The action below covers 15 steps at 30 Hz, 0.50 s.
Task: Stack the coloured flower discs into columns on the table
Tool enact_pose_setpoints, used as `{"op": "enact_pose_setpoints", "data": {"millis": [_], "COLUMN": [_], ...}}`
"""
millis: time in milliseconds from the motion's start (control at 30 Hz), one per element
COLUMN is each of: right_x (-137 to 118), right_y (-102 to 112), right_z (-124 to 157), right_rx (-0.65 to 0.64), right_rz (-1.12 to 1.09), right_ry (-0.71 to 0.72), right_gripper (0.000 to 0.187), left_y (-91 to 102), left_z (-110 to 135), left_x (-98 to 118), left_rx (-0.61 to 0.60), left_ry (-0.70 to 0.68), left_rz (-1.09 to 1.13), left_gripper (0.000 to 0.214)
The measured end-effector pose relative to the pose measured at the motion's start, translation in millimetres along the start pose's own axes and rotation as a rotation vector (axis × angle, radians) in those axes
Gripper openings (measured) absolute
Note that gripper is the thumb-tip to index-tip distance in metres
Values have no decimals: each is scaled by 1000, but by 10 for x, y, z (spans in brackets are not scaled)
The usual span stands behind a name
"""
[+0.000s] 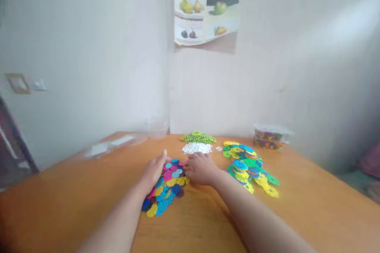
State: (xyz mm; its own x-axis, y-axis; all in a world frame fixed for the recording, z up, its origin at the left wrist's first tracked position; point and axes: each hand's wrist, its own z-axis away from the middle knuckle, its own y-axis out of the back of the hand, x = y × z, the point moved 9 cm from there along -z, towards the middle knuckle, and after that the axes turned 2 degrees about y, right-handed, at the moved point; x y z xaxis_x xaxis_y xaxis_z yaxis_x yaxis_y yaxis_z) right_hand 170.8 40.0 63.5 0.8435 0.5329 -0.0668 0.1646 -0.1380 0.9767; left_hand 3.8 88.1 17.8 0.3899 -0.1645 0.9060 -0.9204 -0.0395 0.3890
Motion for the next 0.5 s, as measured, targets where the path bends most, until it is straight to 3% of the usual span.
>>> {"op": "enact_pose_setpoints", "data": {"millis": [233, 500], "right_x": [-19, 263], "right_y": [-93, 251], "right_z": [-49, -2], "right_rx": [-34, 90], "right_rz": [-19, -83], "right_ry": [-19, -44], "right_gripper": [22, 22], "left_y": [19, 26], "left_z": [0, -5], "left_x": [28, 50], "left_rx": [18, 16], "left_ry": [-6, -14], "left_rz": [-16, -42], "left_gripper": [65, 68]}}
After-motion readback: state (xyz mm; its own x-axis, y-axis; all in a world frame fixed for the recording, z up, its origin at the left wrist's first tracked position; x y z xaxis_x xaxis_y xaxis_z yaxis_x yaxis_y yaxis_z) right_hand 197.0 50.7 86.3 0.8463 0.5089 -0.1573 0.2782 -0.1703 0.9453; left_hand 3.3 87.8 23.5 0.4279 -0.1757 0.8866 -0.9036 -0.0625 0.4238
